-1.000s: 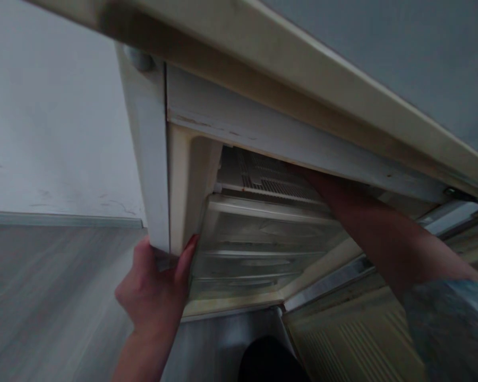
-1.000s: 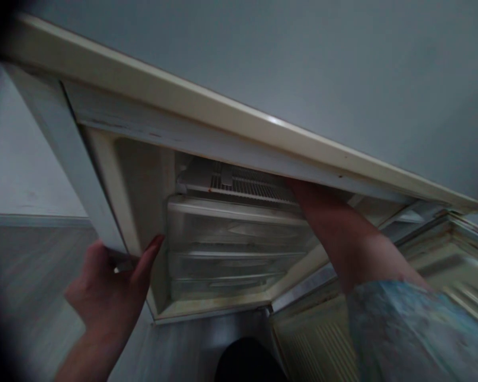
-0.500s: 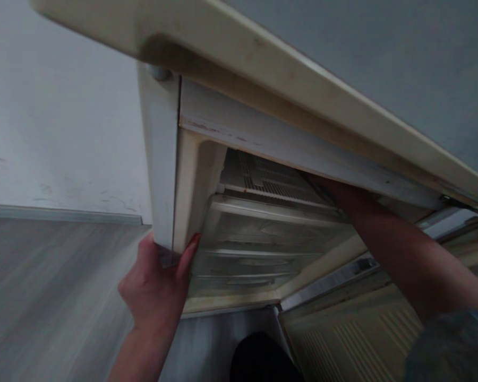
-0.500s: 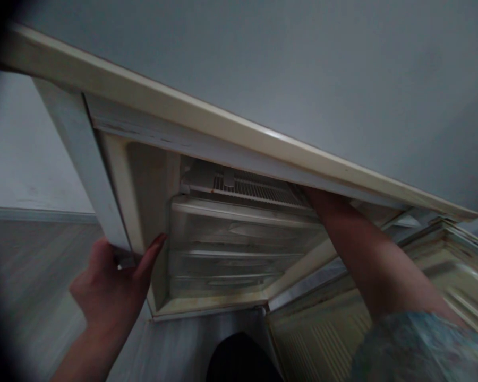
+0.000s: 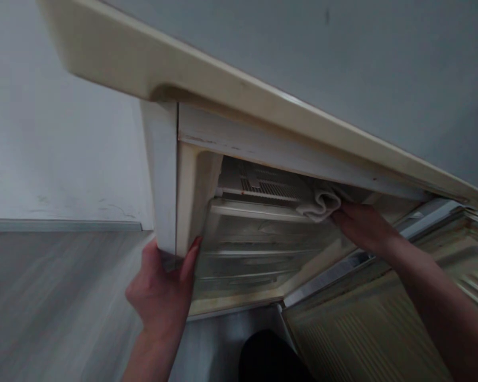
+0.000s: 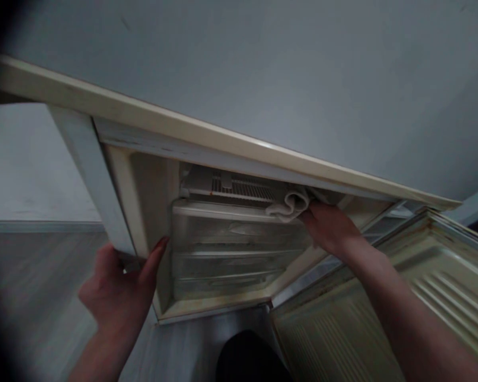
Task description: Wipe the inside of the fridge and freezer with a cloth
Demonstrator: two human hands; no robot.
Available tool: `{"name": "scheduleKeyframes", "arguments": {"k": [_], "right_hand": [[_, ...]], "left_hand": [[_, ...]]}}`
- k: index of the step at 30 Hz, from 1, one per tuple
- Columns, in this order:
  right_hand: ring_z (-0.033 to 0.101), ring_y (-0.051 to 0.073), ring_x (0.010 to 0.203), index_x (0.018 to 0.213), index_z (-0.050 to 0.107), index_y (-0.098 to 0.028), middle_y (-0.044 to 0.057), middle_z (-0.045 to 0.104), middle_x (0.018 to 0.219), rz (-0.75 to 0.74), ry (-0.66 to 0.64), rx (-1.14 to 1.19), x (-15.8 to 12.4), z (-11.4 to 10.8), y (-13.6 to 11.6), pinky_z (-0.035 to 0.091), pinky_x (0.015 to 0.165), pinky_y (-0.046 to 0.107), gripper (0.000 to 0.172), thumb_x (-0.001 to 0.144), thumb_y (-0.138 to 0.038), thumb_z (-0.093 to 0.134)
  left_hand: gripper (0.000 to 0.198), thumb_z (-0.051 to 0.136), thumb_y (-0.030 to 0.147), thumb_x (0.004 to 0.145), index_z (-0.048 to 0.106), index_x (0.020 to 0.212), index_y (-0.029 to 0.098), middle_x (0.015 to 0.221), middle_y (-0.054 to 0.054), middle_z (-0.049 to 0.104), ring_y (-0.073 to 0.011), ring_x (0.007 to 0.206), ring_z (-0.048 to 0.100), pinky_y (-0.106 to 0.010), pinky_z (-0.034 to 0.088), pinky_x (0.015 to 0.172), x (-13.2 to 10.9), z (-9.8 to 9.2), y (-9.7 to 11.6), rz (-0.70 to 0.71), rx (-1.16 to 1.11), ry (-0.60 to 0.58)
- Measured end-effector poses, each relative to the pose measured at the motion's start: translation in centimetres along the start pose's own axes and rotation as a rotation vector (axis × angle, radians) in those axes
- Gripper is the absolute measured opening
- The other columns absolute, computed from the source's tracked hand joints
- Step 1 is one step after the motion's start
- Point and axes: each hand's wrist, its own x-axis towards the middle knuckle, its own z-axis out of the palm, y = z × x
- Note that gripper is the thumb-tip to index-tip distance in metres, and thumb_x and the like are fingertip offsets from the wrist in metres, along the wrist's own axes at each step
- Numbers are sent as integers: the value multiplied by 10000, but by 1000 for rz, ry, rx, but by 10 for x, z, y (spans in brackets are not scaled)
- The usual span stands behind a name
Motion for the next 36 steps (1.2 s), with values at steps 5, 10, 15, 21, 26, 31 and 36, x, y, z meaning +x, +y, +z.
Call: {"name": "scheduleKeyframes", "arguments": {"k": [5, 10, 15, 21, 26, 31, 36], "right_hand": [[712, 319, 1171, 1160, 748, -195, 124, 753, 1238, -235, 223, 228, 8, -1, -51, 545, 1042, 445, 341, 1013, -154, 442], [668, 281, 1252, 1211, 740, -213, 86, 729, 1298, -579, 358, 423, 8, 7, -96, 530, 1100, 437, 339, 1009, -166, 472], [573, 216, 1402, 1406, 650, -267, 35, 627, 1491, -790, 395, 447, -8, 11, -109, 458, 1212, 413, 463, 1001, -133, 469], [658, 232, 1302, 1392, 660, -180, 88, 685, 1407, -603, 499, 363, -19, 35, -57, 453, 1237, 462, 531, 919, -43, 463], [692, 339, 1233, 1289, 718, -152, 141, 744, 1269, -284, 608, 192, -20, 66, 2, 612, 1031, 508, 470, 875, -61, 514], [704, 371, 1197, 1246, 706, -72, 215, 727, 1261, -71, 644, 130, -10, 92, 49, 631, 967, 502, 447, 851, -99, 498], [709, 338, 1173, 1307, 665, -108, 205, 701, 1298, -76, 593, 199, -9, 105, 63, 638, 907, 449, 453, 913, -132, 444]], "left_hand": [[502, 798, 592, 796, 678, 1106, 216, 672, 25, 550, -176, 596, 508, -280, 283, 625, 1, -1, 1, -24, -21, -6], [446, 817, 564, 790, 643, 1007, 215, 684, 31, 555, -159, 583, 492, -268, 278, 621, 1, -1, 4, -52, -4, -6], [411, 837, 530, 777, 582, 871, 220, 652, 52, 504, -157, 579, 491, -270, 279, 621, 3, -4, 7, -59, 20, 7], [487, 825, 549, 758, 453, 762, 235, 678, 44, 492, -170, 607, 477, -297, 277, 657, 5, -8, 12, -137, 16, -32], [506, 761, 636, 754, 451, 770, 238, 706, 34, 506, -176, 629, 479, -301, 269, 669, 5, -6, 10, -134, 6, -41], [514, 726, 685, 743, 478, 786, 236, 677, 38, 509, -169, 604, 481, -286, 268, 644, 3, -2, 5, -134, 3, -22], [468, 726, 662, 767, 536, 863, 245, 686, 32, 566, -186, 638, 554, -265, 314, 623, 1, -1, 0, -109, -38, -30]]}}
